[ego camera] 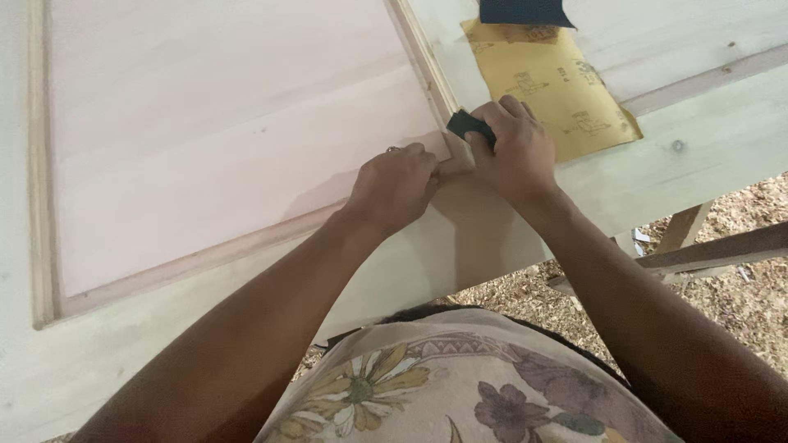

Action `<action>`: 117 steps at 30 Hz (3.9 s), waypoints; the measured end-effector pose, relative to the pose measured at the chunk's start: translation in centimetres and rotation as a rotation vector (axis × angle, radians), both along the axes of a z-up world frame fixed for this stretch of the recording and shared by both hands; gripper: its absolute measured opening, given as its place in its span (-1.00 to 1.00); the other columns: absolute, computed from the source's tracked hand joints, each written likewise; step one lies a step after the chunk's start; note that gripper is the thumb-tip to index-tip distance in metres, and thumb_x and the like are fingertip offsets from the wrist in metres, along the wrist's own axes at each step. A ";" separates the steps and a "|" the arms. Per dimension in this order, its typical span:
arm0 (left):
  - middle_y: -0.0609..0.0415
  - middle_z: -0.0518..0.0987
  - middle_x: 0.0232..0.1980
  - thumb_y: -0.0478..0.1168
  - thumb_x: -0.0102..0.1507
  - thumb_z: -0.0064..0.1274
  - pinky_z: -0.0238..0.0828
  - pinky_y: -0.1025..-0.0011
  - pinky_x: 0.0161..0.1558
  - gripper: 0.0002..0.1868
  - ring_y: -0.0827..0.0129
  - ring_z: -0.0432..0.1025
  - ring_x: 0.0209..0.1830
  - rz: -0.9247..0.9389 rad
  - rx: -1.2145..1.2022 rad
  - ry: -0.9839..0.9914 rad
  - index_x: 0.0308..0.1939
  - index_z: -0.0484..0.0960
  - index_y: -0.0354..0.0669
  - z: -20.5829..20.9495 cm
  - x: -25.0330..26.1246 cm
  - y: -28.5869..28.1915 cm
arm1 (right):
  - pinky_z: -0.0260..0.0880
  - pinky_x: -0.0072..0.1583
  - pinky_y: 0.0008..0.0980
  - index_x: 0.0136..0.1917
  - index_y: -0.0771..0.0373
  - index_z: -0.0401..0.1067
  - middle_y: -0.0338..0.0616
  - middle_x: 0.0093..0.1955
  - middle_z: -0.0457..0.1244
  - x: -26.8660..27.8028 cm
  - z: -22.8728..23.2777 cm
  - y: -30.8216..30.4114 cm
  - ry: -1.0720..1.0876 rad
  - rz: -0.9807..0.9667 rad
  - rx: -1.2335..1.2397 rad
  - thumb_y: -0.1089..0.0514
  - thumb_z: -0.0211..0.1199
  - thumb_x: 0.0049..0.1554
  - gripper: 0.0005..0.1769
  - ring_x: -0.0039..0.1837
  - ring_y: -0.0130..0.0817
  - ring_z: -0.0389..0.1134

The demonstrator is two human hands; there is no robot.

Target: The person sands the inner edges and recessed panels of a wooden door using a small piece of sandpaper by hand.

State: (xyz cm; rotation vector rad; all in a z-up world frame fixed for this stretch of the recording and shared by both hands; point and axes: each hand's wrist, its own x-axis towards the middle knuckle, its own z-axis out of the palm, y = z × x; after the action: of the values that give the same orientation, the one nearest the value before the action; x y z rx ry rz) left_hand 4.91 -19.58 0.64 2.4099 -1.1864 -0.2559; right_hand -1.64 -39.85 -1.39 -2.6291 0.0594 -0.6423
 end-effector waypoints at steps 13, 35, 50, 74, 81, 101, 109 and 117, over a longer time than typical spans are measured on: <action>-0.21 0.47 0.07 -0.25 0.33 -0.10 0.42 0.06 0.06 -0.76 -0.07 0.47 0.01 -0.019 0.075 0.006 0.02 0.47 -0.33 -1.4 -0.2 -0.2 | 0.35 0.09 0.03 0.04 0.27 0.45 0.00 0.00 0.26 0.3 0.0 0.2 0.022 -0.013 -0.003 0.21 0.32 0.14 -0.80 0.11 0.07 0.34; -0.23 -0.24 0.64 0.19 0.38 -0.20 -0.39 -0.15 0.49 -0.17 -0.06 -0.39 0.65 0.242 0.167 -0.038 0.56 -0.02 -0.25 -4.4 1.2 1.4 | 0.41 -0.02 0.15 0.16 0.17 0.39 0.11 -0.26 0.38 1.7 5.6 3.6 0.683 -0.159 -0.091 0.04 0.08 0.26 -0.73 -0.09 0.10 0.47; -0.28 -0.15 0.67 0.19 0.38 -0.28 -0.35 -0.15 0.52 -0.18 -0.12 -0.31 0.67 0.251 0.143 -0.079 0.62 -0.04 -0.13 -4.9 1.2 1.9 | 0.46 -0.12 0.04 0.18 0.32 0.38 0.13 -0.15 0.40 11.2 1.1 3.2 0.559 -0.183 -0.340 0.20 0.01 0.27 -0.73 -0.06 0.06 0.47; -0.25 -0.22 0.64 0.21 0.40 -0.37 -0.38 -0.14 0.49 -0.19 -0.09 -0.37 0.65 0.245 0.255 -0.064 0.61 -0.13 -0.11 -4.3 1.2 1.6 | 0.44 -0.10 0.05 0.18 0.32 0.37 0.10 -0.23 0.40 11.9 0.3 1.9 0.562 -0.078 -0.356 0.19 0.10 0.22 -0.72 -0.12 -0.01 0.47; -0.21 -0.22 0.67 0.18 0.40 -0.35 -0.29 -0.12 0.48 -0.19 -0.09 -0.31 0.65 0.229 0.208 -0.131 0.61 -0.13 -0.16 -5.3 1.5 1.9 | 0.42 0.02 0.03 0.14 0.18 0.46 0.09 -0.12 0.38 15.4 -0.8 0.9 0.542 -0.026 -0.214 0.09 0.17 0.26 -0.78 -0.02 0.01 0.45; -0.18 -0.27 0.66 0.20 0.39 -0.32 -0.32 -0.10 0.47 -0.16 -0.06 -0.34 0.64 0.219 0.249 -0.069 0.60 -0.17 -0.16 -5.2 1.6 1.5 | 0.42 0.02 0.05 0.15 0.27 0.43 0.20 -0.07 0.38 14.2 0.2 1.1 0.590 0.006 -0.246 0.25 0.11 0.13 -0.70 0.01 0.12 0.43; -0.28 -0.18 0.63 0.20 0.38 -0.25 -0.31 -0.16 0.47 -0.19 -0.16 -0.29 0.63 0.237 0.198 -0.079 0.55 -0.02 -0.20 -4.0 1.4 1.6 | 0.45 -0.09 0.07 0.14 0.22 0.40 0.11 -0.18 0.40 10.0 0.0 3.1 0.686 -0.095 -0.326 0.22 0.03 0.17 -0.73 -0.06 0.06 0.46; -0.21 -0.20 0.66 0.13 0.37 -0.19 -0.30 -0.12 0.48 -0.17 -0.08 -0.30 0.65 0.256 0.167 -0.054 0.59 -0.09 -0.16 -4.0 1.4 1.8 | 0.49 -0.11 0.05 0.14 0.30 0.39 0.12 -0.12 0.40 16.7 -0.5 3.6 0.550 -0.082 -0.403 0.27 -0.05 0.25 -0.74 -0.07 0.08 0.47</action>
State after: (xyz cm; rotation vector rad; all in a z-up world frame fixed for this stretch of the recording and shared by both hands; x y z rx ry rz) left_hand 6.28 -17.77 -3.39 2.6971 -0.8959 -0.2178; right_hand 15.04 -36.25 -1.92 -3.1319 0.2219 0.0773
